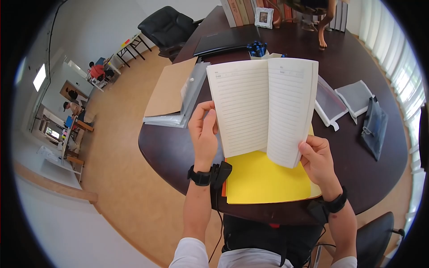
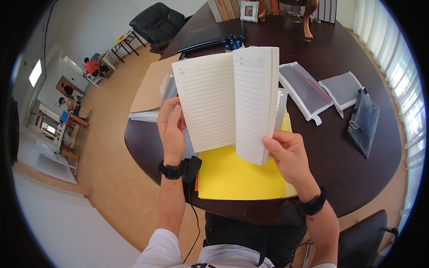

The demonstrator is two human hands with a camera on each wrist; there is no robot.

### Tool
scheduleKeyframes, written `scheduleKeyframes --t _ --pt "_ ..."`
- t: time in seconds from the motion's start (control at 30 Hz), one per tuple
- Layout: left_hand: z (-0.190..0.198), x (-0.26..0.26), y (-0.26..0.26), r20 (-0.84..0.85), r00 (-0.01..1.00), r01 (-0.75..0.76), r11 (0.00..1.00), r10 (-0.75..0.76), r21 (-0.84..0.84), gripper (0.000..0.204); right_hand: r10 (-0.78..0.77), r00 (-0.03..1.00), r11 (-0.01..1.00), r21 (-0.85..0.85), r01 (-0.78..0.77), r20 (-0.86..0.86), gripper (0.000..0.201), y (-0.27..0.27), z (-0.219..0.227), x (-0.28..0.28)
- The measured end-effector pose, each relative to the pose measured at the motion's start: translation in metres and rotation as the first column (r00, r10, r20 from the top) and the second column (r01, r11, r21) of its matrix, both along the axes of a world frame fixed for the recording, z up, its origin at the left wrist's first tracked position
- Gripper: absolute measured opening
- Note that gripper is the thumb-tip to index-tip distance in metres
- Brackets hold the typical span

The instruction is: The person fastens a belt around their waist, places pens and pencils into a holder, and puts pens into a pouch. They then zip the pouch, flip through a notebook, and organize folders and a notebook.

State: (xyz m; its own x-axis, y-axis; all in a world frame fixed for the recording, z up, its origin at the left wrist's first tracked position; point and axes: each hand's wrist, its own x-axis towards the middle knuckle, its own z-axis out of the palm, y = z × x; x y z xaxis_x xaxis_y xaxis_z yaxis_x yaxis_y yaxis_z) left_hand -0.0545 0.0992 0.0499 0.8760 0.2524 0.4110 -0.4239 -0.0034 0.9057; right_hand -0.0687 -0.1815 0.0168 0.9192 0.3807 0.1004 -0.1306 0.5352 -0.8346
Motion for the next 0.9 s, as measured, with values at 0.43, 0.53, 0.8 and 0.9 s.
scheduleKeyframes --t 0.43,0.53,0.8,0.9 --pt "-0.002 0.001 0.0 0.022 1.0 -0.004 1.0 0.004 0.005 0.012 0.004 1.0 0.995 0.104 -0.002 -0.025 0.03 0.001 -0.012 0.003" --pt "-0.001 0.001 -0.002 0.017 1.0 -0.012 1.0 0.012 0.01 0.01 -0.003 1.0 0.997 0.078 0.005 -0.025 0.03 0.001 -0.01 0.003" --pt "0.006 -0.001 -0.014 0.084 0.996 -0.043 0.999 0.041 0.022 0.014 -0.056 0.998 0.998 0.035 0.057 -0.028 0.03 0.002 -0.006 0.003" --pt "0.003 0.001 -0.011 0.112 0.992 -0.071 0.991 0.058 0.115 0.012 -0.082 0.996 0.996 0.041 0.083 -0.036 0.029 0.002 -0.003 0.002"
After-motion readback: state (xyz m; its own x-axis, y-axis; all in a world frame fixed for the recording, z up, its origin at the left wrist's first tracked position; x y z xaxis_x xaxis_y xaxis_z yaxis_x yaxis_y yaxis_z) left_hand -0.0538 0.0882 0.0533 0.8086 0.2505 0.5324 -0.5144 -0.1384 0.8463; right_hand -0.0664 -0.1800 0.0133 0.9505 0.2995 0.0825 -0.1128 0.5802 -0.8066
